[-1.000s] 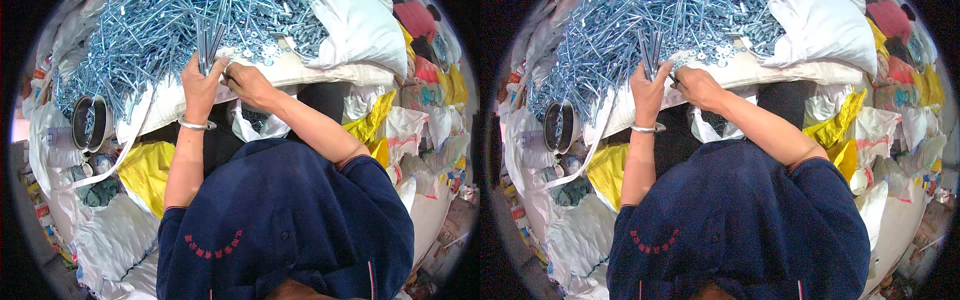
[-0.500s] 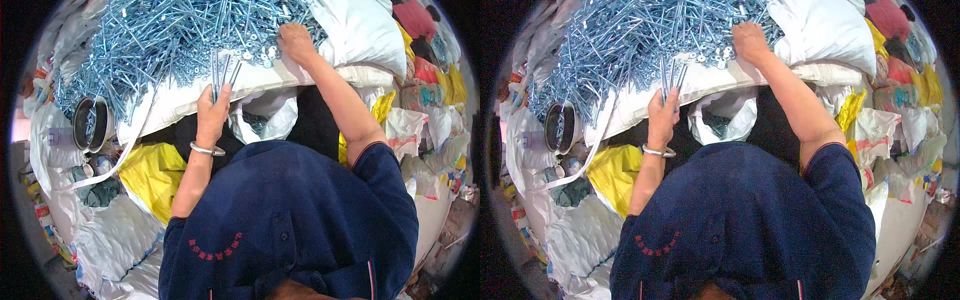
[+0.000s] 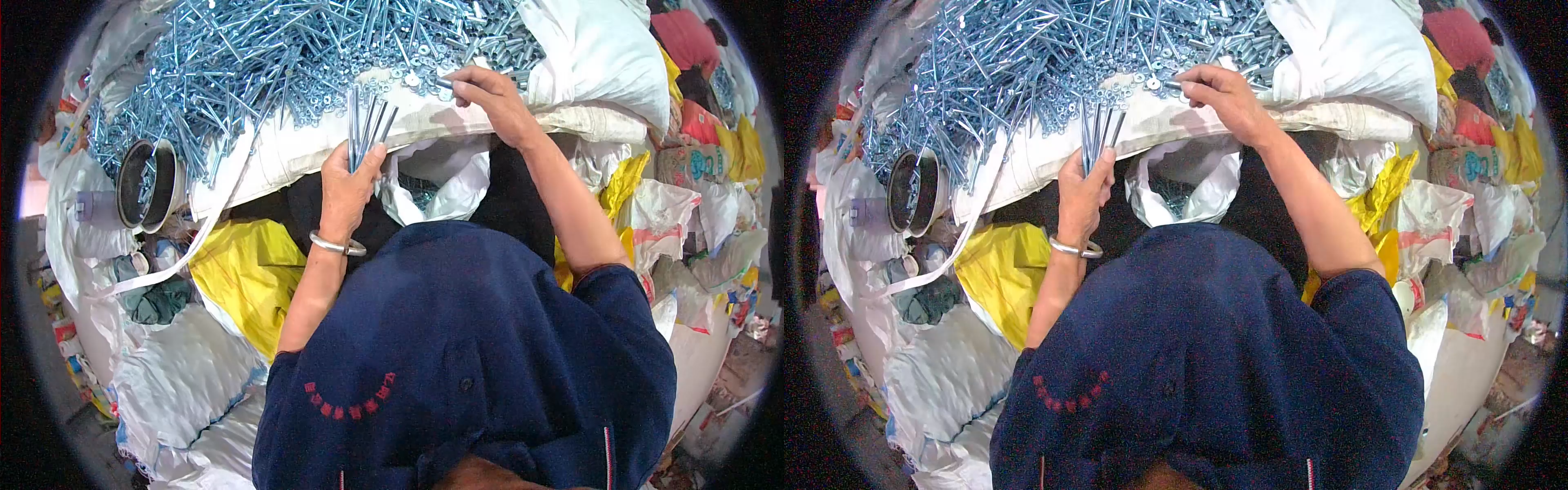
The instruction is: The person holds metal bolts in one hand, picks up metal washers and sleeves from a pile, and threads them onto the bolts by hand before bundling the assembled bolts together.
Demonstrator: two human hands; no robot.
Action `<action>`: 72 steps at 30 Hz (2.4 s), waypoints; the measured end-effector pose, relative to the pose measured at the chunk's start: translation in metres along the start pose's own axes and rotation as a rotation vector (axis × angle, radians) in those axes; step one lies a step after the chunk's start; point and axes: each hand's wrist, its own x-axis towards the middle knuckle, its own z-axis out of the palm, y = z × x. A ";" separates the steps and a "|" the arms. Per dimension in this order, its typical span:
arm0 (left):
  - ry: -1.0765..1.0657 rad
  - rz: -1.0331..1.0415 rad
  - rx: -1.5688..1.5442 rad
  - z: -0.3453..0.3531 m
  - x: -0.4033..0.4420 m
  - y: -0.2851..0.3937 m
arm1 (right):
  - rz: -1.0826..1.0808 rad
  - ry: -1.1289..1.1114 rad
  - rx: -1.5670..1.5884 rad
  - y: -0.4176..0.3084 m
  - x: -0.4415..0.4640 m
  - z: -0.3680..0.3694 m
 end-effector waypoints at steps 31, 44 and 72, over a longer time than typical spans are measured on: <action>-0.086 -0.020 -0.366 -0.063 0.011 -0.046 | -0.802 -1.011 0.630 -0.178 -0.091 0.096; -0.273 -0.018 -0.572 -0.070 0.016 -0.059 | -0.820 -1.222 0.879 -0.199 -0.080 0.115; -0.298 -0.068 -0.578 -0.069 0.021 -0.057 | -0.219 0.099 -1.010 0.039 0.020 0.021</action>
